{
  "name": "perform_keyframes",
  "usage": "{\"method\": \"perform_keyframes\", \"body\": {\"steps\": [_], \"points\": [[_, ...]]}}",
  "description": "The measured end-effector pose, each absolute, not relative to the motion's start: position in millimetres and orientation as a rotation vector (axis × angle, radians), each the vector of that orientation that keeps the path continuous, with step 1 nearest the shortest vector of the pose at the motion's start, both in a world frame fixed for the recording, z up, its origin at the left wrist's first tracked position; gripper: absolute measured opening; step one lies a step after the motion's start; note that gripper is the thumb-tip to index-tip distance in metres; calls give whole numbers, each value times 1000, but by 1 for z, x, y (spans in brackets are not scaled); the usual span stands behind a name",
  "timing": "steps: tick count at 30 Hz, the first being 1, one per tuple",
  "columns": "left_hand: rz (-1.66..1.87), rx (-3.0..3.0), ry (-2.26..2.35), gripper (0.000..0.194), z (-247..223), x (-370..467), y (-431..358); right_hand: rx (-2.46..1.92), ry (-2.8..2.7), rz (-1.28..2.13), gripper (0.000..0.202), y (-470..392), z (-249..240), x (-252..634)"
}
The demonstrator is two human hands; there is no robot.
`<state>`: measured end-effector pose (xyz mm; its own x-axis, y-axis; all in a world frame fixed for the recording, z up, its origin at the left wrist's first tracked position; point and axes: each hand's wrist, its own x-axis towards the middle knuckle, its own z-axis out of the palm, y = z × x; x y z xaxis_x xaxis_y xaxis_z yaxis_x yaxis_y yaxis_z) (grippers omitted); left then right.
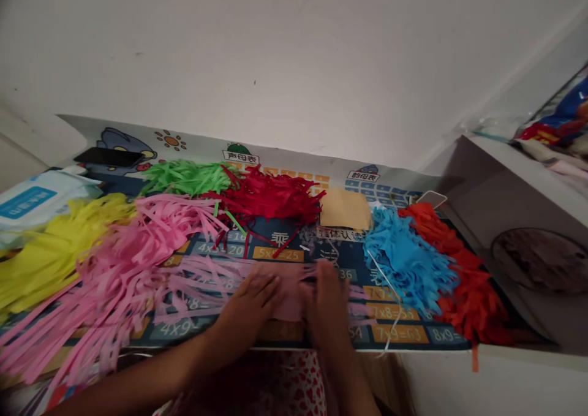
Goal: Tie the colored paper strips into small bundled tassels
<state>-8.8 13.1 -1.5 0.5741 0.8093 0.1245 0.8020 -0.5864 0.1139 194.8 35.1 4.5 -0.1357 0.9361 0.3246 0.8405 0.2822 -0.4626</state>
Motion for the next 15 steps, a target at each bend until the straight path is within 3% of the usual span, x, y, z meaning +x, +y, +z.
{"method": "perform_keyframes", "body": {"steps": [2, 5, 10, 15], "points": [[252, 2691, 1405, 40, 5, -13, 18, -1579, -1788, 13, 47, 28, 9, 206], [327, 2556, 1453, 38, 17, -19, 24, -1231, -1953, 175, 25, -2, 17, 197], [487, 2506, 1503, 39, 33, -24, 26, -1312, -2274, 506, 38, -18, 21, 132], [601, 2608, 1493, 40, 26, -32, 24, -1587, -2323, 377, 27, 18, 2, 136]]}}
